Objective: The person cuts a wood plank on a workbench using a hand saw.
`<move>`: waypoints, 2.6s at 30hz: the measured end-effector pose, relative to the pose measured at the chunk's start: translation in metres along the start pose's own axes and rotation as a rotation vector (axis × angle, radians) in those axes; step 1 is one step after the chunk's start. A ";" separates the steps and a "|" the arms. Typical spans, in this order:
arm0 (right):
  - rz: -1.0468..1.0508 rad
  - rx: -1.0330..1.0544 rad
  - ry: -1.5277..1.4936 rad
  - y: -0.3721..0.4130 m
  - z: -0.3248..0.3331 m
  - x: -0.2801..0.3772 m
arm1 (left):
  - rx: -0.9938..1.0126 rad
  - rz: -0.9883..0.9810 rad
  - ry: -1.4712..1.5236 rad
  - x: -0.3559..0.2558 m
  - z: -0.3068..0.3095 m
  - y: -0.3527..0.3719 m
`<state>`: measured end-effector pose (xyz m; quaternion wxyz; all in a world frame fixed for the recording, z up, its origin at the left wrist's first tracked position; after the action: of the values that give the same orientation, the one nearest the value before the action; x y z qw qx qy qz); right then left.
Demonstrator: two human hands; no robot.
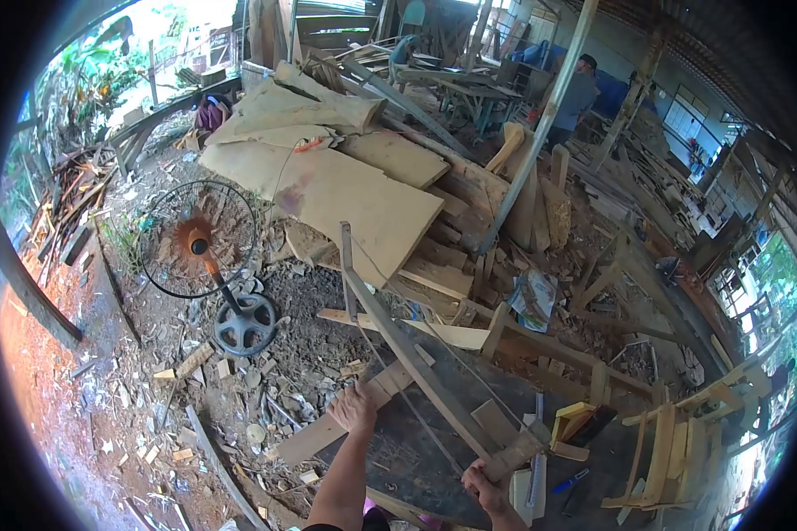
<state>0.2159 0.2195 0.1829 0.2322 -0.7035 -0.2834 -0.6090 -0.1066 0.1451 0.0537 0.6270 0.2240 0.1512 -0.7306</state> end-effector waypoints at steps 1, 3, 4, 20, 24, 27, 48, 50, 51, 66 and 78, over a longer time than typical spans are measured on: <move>-0.023 -0.018 0.009 0.001 0.008 -0.011 | 0.030 0.006 -0.011 0.002 -0.003 -0.002; -0.043 -0.046 0.011 0.002 0.013 -0.023 | 0.061 0.001 -0.026 0.005 -0.007 -0.005; -0.031 -0.037 -0.032 0.003 0.015 -0.028 | 0.047 -0.026 -0.043 0.008 -0.010 -0.006; 0.207 0.005 0.628 0.039 0.020 -0.043 | -0.055 -0.132 -0.141 0.002 0.012 0.031; 0.865 -0.075 0.801 0.048 0.022 -0.019 | -0.010 -0.008 -0.093 0.004 0.005 0.026; 0.281 -0.027 0.392 0.039 0.063 -0.129 | 0.003 -0.111 -0.211 -0.003 0.007 0.028; -0.375 0.140 0.497 0.034 0.066 -0.163 | -0.115 -0.042 -0.209 0.028 -0.026 0.006; -0.260 0.245 0.872 0.034 0.063 -0.158 | -0.129 -0.052 -0.204 0.029 -0.025 0.005; -0.222 0.334 1.009 0.035 0.061 -0.157 | -0.103 -0.013 -0.206 0.026 -0.023 0.007; 0.191 -0.005 1.044 0.022 0.050 -0.082 | -0.094 -0.124 -0.262 0.014 -0.016 0.012; -0.161 0.103 1.057 0.027 0.066 -0.182 | -0.110 0.032 -0.196 0.009 -0.006 0.016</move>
<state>0.2641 0.2226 -0.0063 0.3300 -0.2648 -0.2102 -0.8814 -0.0910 0.1380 0.0454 0.6618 0.1192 0.1256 -0.7294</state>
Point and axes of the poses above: each hand's wrist, its own y-axis away from the middle knuckle, its own z-axis out of the back of the hand, x = y × z, the point moved 5 cm from there along -y, towards the middle knuckle, and after that the axes turned 1 degree about -y, right-handed, at the moved point
